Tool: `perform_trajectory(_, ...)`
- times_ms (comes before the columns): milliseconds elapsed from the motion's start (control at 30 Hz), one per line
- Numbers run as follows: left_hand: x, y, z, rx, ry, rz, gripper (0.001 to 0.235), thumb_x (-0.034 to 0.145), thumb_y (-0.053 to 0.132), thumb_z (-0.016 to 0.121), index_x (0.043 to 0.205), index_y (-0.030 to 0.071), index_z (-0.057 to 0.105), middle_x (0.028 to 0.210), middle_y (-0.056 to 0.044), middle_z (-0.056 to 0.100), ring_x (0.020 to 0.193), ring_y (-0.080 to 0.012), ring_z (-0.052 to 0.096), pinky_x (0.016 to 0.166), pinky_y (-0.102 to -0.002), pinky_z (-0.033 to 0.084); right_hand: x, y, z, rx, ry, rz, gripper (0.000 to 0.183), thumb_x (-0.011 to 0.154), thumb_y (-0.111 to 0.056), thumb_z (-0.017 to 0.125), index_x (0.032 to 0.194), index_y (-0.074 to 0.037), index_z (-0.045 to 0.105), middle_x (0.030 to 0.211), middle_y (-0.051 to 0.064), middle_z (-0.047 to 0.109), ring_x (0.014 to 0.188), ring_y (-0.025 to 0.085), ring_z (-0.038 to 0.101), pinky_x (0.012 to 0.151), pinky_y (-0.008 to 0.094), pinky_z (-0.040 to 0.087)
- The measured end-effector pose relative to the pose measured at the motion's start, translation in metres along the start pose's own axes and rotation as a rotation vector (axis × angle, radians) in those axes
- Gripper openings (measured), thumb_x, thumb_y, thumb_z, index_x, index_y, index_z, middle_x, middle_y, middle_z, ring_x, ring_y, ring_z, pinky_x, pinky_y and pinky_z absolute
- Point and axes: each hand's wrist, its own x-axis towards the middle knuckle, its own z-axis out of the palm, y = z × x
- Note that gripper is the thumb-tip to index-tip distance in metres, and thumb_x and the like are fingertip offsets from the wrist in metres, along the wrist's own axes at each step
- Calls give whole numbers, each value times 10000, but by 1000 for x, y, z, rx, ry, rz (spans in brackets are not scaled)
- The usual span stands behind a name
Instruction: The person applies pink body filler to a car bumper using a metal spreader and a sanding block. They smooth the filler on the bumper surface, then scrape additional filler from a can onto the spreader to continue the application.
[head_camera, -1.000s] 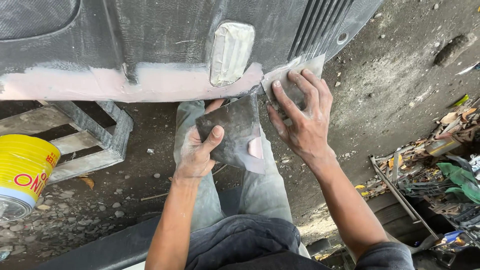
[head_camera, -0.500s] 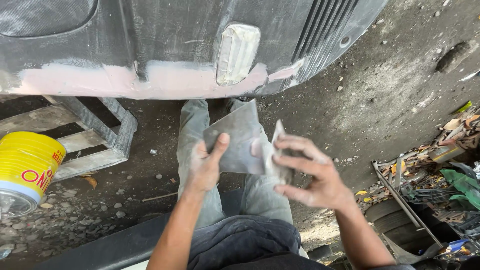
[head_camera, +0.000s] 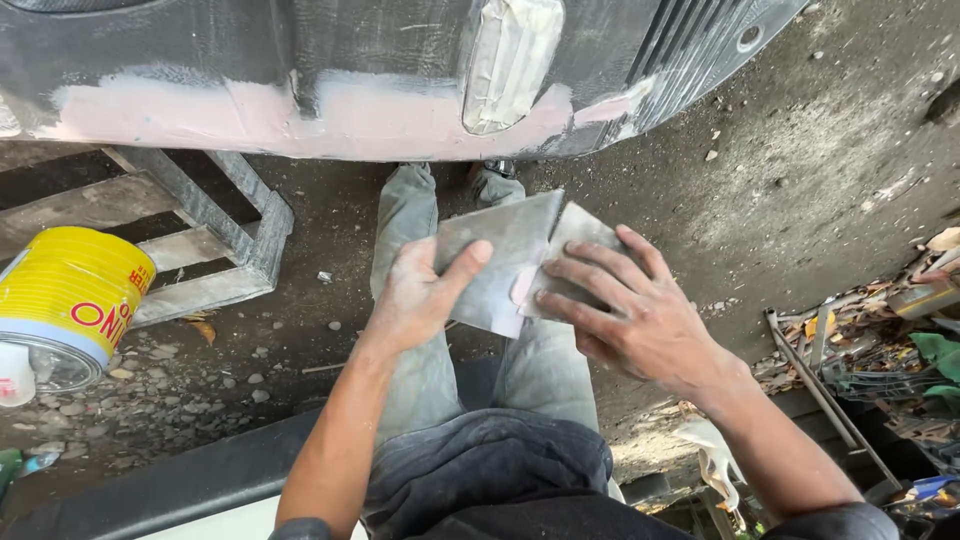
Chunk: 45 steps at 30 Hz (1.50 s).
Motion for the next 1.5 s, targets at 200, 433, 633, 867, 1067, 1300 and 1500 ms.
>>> perform_trajectory(200, 6, -2, -21, -697, -17, 231, 503, 944, 277, 736, 1348, 13, 598, 1455, 24, 615, 1292, -107, 618, 1115, -347, 505, 13, 16, 25, -74, 397, 336, 590, 884, -241, 837, 1417, -150, 600, 1507, 130, 494, 1443, 362, 448, 1238, 648, 272)
perform_trajectory(433, 15, -48, -27, -963, 24, 236, 378, 1048, 127, 738, 1374, -20, 617, 1329, -97, 667, 1225, -197, 641, 1109, -403, 510, 59, 7, 28, -121, 577, 463, 616, 929, -196, 850, 1483, -140, 589, 1534, 148, 496, 1472, 372, 455, 1241, 598, 330)
perform_trajectory(633, 10, -29, -26, -942, 29, 208, 451, 1004, 157, 742, 1396, -9, 592, 1352, -108, 662, 1235, -211, 644, 1095, -420, 521, 70, 8, 37, -126, 637, 473, 607, 944, -181, 866, 1478, -117, 584, 1517, 153, 489, 1447, 374, 454, 1226, 542, 370)
perform_trajectory(867, 10, -19, -26, -866, 28, 233, 579, 987, 201, 756, 1477, -16, 536, 1437, -108, 622, 1327, -205, 588, 1172, -419, 461, 68, 8, 52, -135, 651, 455, 618, 908, -176, 891, 1453, -120, 603, 1492, 173, 491, 1423, 391, 464, 1202, 539, 369)
perform_trajectory(1067, 14, -23, -28, -835, 21, 247, 579, 992, 217, 754, 1468, -31, 538, 1435, -113, 622, 1331, -203, 585, 1182, -413, 453, 55, -8, 41, -113, 493, 512, 605, 846, -195, 878, 1399, -129, 640, 1458, 158, 524, 1355, 369, 498, 1146, 537, 377)
perform_trajectory(1300, 1, -35, -33, -641, 46, 106, 486, 977, 302, 736, 1292, -60, 658, 1202, -107, 725, 1076, -207, 705, 943, -389, 596, 20, -7, 29, 99, 506, 453, 596, 864, -239, 860, 1403, -140, 628, 1473, 156, 538, 1383, 336, 508, 1164, 509, 446)
perform_trajectory(1500, -21, -39, 20, -727, 100, -26, 388, 996, 273, 736, 1226, -37, 691, 1093, -78, 714, 936, -138, 671, 795, -331, 574, -17, -33, 29, 737, 326, 141, 581, 788, -321, 910, 1314, -196, 697, 1440, 76, 598, 1430, 287, 526, 1199, 502, 470)
